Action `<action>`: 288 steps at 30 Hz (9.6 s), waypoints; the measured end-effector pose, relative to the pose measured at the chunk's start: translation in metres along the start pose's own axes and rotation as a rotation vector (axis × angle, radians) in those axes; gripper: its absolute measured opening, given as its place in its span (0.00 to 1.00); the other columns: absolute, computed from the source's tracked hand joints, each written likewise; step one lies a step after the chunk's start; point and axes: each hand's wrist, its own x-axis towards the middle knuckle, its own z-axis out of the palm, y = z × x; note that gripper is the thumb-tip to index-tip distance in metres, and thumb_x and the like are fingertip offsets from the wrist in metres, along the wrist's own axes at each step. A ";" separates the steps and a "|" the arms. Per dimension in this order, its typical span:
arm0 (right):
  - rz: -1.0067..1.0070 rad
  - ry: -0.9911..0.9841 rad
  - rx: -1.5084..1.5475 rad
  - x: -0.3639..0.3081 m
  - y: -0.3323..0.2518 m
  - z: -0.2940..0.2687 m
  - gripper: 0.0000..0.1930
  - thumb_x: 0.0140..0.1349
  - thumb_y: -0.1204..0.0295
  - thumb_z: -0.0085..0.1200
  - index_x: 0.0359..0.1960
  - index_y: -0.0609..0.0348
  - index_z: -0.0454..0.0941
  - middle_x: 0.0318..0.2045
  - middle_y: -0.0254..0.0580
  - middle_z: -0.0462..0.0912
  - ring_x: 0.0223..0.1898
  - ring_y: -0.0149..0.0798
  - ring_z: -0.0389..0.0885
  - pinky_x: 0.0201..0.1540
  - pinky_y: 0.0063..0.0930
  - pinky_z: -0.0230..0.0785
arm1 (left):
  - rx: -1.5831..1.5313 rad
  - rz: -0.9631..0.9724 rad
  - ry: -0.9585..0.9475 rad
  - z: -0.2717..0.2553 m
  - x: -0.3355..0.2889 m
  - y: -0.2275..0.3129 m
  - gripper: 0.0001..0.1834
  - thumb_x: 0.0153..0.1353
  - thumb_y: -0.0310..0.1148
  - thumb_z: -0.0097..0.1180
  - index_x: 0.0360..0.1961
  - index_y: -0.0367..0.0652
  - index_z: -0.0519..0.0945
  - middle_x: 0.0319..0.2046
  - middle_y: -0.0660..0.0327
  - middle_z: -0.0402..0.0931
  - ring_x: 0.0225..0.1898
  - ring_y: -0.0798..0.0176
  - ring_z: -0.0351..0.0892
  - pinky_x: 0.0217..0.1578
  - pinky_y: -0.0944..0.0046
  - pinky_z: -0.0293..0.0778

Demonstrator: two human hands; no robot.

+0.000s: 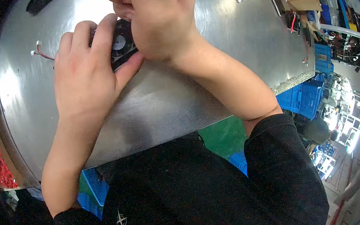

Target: Assembling and preparing electronic cooling fan modules at an industrial workstation.

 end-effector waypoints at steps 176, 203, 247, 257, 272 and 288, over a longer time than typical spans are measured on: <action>-0.395 -0.612 -1.014 -0.013 0.030 -0.011 0.49 0.43 0.38 0.70 0.62 0.61 0.75 0.58 0.50 0.77 0.60 0.55 0.75 0.61 0.53 0.62 | 0.822 -0.760 0.111 -0.178 0.019 -0.562 0.45 0.58 0.49 0.68 0.73 0.46 0.64 0.61 0.46 0.72 0.61 0.42 0.77 0.56 0.39 0.75; -0.797 -0.841 -0.818 0.028 0.057 0.320 0.16 0.65 0.72 0.52 0.54 0.49 0.82 0.50 0.45 0.80 0.55 0.53 0.80 0.55 0.44 0.76 | -1.943 -0.406 0.778 -0.085 -0.297 0.004 0.42 0.61 0.56 0.50 0.74 0.48 0.63 0.65 0.43 0.68 0.53 0.38 0.81 0.56 0.44 0.76; -0.036 -0.180 -0.316 -0.127 -0.058 -0.035 0.09 0.61 0.81 0.66 0.43 0.66 0.83 0.37 0.40 0.87 0.36 0.31 0.87 0.41 0.23 0.80 | -1.522 -0.218 0.011 -0.040 -0.113 0.047 0.42 0.63 0.45 0.70 0.68 0.40 0.59 0.58 0.48 0.72 0.56 0.54 0.81 0.52 0.59 0.80; 0.338 -0.156 0.267 -0.142 -0.023 -0.021 0.07 0.70 0.76 0.59 0.47 0.63 0.78 0.40 0.36 0.85 0.36 0.27 0.84 0.40 0.20 0.78 | -1.173 -0.212 0.056 -0.050 -0.118 0.055 0.38 0.58 0.37 0.75 0.64 0.37 0.67 0.59 0.46 0.77 0.55 0.54 0.82 0.55 0.58 0.79; 0.169 -0.184 0.694 -0.171 0.003 -0.033 0.09 0.67 0.76 0.62 0.45 0.62 0.76 0.42 0.42 0.84 0.42 0.30 0.82 0.47 0.23 0.75 | -0.632 0.059 0.179 -0.076 -0.110 0.083 0.41 0.46 0.35 0.79 0.60 0.38 0.72 0.56 0.44 0.80 0.44 0.45 0.85 0.43 0.58 0.82; 0.576 -0.248 1.149 -0.172 0.003 -0.020 0.11 0.73 0.69 0.57 0.51 0.61 0.75 0.45 0.41 0.84 0.44 0.31 0.86 0.49 0.26 0.82 | -0.635 0.045 0.134 -0.084 -0.116 0.061 0.37 0.43 0.30 0.78 0.57 0.40 0.76 0.59 0.47 0.80 0.52 0.44 0.81 0.55 0.52 0.76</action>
